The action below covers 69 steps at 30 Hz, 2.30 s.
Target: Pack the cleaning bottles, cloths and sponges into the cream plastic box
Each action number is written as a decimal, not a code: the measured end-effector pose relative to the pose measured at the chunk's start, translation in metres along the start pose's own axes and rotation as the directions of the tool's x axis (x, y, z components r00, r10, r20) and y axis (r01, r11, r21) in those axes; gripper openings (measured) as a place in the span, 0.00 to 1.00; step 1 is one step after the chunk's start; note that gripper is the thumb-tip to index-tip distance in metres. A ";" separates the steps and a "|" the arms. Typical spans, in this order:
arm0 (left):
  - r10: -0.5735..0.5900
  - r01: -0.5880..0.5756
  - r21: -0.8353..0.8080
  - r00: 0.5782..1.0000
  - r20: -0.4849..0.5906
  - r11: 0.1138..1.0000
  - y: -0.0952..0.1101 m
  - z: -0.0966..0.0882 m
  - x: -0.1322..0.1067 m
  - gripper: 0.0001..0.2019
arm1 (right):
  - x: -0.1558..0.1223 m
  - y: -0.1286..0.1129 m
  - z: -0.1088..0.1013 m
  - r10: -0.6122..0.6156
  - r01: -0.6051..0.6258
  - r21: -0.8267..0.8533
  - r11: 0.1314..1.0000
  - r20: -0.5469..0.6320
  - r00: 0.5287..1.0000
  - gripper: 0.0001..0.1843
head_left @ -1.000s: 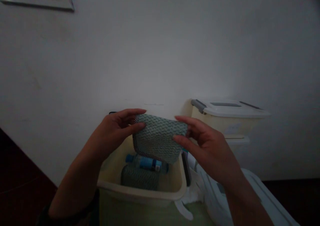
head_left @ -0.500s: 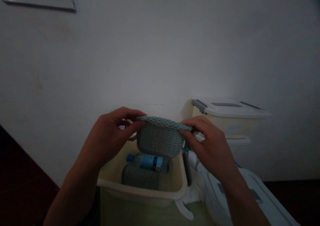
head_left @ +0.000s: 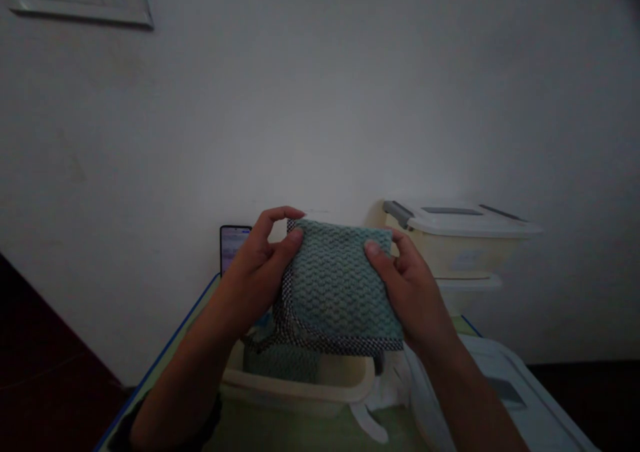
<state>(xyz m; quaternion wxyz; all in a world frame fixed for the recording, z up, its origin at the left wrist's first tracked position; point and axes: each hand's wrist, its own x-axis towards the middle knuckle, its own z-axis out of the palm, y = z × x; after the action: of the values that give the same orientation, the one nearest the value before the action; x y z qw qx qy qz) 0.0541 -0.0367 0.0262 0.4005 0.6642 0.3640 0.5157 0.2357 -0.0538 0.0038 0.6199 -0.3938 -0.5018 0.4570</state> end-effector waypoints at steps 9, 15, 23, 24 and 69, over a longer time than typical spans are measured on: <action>-0.047 0.059 -0.119 0.994 0.102 0.991 -0.003 0.001 -0.002 0.26 | -0.003 -0.002 -0.003 0.162 -0.200 0.202 0.959 0.187 0.969 0.15; -0.002 0.020 -0.174 0.995 0.103 0.985 -0.003 0.002 0.000 0.23 | -0.003 -0.005 -0.015 0.083 -0.127 0.105 0.986 0.346 0.934 0.14; -0.047 0.033 0.045 0.923 0.381 0.998 -0.005 -0.024 -0.002 0.11 | -0.004 -0.011 -0.020 0.040 -0.047 0.001 0.999 0.502 0.864 0.12; -0.066 0.024 0.104 0.902 0.427 0.994 -0.006 -0.028 -0.002 0.10 | -0.004 -0.010 -0.020 0.033 -0.037 -0.002 0.999 0.489 0.872 0.12; -0.497 -0.161 0.842 0.745 0.445 0.514 -0.021 -0.034 0.006 0.12 | -0.009 0.021 0.006 0.326 0.405 -0.775 0.486 0.590 0.739 0.11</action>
<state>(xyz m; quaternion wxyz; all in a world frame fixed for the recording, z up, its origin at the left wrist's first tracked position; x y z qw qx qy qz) 0.0207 -0.0171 0.0150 0.1791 0.8623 0.4726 -0.0312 0.2258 -0.0569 -0.0178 0.1163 -0.4448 -0.8578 0.2299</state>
